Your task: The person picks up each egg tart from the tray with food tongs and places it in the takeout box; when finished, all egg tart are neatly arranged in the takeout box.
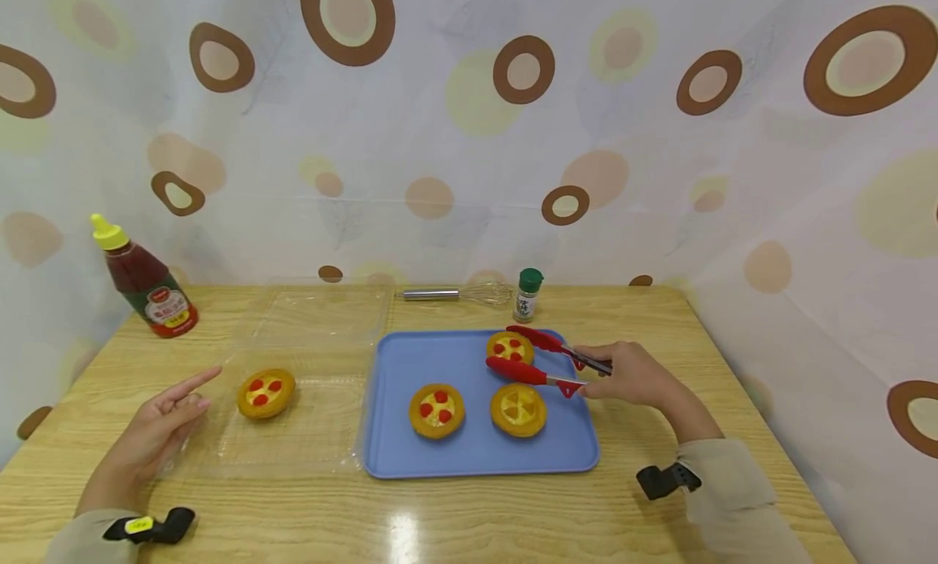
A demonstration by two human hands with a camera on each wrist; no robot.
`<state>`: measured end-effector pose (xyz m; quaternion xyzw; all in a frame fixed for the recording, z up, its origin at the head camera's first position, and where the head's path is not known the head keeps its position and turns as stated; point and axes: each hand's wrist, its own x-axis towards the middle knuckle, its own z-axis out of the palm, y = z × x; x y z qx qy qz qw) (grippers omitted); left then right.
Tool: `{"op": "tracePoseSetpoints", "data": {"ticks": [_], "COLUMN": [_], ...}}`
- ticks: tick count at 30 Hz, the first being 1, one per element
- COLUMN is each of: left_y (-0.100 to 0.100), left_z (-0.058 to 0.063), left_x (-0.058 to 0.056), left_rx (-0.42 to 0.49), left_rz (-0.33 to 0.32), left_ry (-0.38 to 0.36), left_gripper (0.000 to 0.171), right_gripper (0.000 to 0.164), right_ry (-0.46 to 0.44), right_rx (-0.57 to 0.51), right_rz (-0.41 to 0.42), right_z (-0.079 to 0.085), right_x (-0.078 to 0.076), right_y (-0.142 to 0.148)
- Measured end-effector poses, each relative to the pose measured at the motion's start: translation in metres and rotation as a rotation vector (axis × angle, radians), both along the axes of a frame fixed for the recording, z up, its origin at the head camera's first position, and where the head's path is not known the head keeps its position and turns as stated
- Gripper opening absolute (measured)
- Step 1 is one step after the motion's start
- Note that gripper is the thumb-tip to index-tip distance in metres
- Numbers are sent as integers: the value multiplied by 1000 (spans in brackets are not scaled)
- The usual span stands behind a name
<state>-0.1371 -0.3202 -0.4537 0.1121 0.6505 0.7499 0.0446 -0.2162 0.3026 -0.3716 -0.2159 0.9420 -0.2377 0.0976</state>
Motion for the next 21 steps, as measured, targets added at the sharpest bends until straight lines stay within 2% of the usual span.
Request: {"op": "tracePoseSetpoints", "data": {"ticks": [4,21], "left_y": [0,-1], "left_z": [0,0], "left_x": [0,-1], "left_rx": [-2,-2], "left_rz": [0,12], "left_ry": [0,-26], "left_gripper": [48,46], "right_gripper": [65,62], "right_ry": [-13,32], "right_rx": [-14,-57], "right_rz": [-13,-21], "right_z": [-2,-7], "right_x": [2,6], "right_y": [0,4]}}
